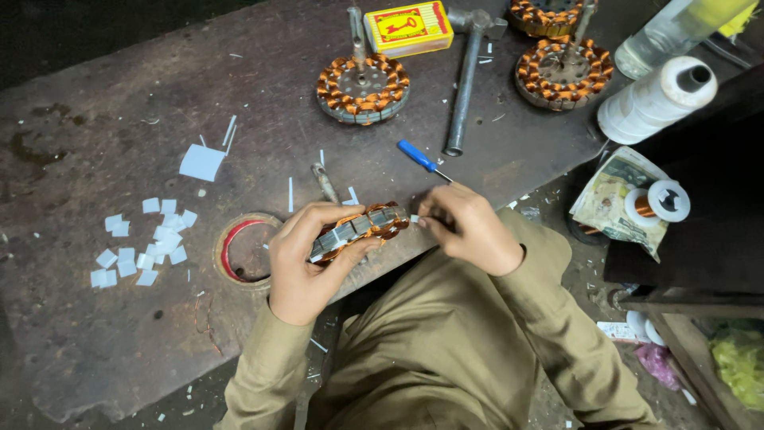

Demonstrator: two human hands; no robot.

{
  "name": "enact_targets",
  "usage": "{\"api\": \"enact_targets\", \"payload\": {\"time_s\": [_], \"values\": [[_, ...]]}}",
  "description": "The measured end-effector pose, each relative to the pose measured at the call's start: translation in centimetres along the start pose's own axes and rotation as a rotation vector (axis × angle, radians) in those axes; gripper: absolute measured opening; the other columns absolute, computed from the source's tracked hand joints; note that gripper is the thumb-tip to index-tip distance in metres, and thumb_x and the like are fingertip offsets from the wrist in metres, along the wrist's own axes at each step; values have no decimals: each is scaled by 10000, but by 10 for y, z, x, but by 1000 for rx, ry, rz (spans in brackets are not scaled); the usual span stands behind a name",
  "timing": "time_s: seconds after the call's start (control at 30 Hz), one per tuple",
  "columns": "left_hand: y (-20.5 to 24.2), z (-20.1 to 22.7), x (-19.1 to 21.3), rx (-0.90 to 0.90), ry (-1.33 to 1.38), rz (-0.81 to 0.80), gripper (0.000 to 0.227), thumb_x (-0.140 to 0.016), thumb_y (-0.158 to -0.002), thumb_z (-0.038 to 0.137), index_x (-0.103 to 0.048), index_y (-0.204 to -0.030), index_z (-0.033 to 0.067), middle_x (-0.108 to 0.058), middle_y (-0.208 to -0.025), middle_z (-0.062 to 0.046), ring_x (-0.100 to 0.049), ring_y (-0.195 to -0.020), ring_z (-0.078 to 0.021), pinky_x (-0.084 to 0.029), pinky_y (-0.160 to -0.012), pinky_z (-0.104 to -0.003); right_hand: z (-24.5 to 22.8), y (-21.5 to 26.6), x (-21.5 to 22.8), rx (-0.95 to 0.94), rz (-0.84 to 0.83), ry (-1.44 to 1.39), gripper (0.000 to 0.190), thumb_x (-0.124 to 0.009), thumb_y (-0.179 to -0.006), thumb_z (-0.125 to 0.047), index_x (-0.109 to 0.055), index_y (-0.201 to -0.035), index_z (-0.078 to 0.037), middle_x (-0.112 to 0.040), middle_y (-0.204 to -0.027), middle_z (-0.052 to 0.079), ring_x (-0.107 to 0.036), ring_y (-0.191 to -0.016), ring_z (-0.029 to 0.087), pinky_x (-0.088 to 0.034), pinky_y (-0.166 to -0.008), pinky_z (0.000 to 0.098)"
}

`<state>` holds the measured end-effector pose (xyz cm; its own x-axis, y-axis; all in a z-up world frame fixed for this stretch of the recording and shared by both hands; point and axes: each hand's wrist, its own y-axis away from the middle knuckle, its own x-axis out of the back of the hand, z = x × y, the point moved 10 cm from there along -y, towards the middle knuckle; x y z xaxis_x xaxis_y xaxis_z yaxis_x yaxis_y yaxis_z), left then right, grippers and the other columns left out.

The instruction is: The person assembles a cylindrical electrical component by inserting small white rectangular pieces into slots between copper windings. They use a blue-handled screwdriver to press the pieces into place and rotate the component to access different sections.

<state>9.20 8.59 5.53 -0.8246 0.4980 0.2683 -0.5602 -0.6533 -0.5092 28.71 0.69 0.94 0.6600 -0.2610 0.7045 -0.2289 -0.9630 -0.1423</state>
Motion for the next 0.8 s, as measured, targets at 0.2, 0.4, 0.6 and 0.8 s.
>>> {"api": "enact_targets", "payload": {"time_s": [0.2, 0.4, 0.6, 0.8], "values": [[2, -3, 3, 16, -4, 19, 359, -881, -820, 129, -699, -1118, 46, -738, -1002, -83, -736, -885, -195, -567, -786, -307, -76, 32, 41, 201, 293, -30, 186, -721, -886, 56, -672, -1060, 12, -697, -981, 129, -698, -827, 210, -560, -742, 317], [2, 0, 2, -1, 11, 6, 372, -882, -823, 154, -703, -1132, 47, -742, -1050, -79, -738, -945, -220, -571, -839, -323, -132, 43, 31, 438, 332, 147, 229, -718, -823, 101, -661, -1038, 45, -667, -1054, 169, -699, -914, 286, -555, -783, 354], [2, 0, 3, 3, 15, 0, 397, -885, -826, 185, -704, -1152, 47, -741, -1079, -80, -737, -990, -226, -573, -861, -331, -139, 42, 23, 458, 339, 166, 258, -698, -805, 116, -698, -1050, 34, -670, -1115, 187, -718, -991, 325, -576, -846, 374], [1, 0, 4, -7, 5, -1, 393, -892, -815, 192, -707, -1131, 50, -739, -1057, -85, -737, -971, -242, -569, -856, -337, -123, 35, 21, 505, 200, -36, 318, -613, -759, 143, -701, -1048, 44, -710, -1096, 170, -734, -1004, 306, -593, -881, 385]]}}
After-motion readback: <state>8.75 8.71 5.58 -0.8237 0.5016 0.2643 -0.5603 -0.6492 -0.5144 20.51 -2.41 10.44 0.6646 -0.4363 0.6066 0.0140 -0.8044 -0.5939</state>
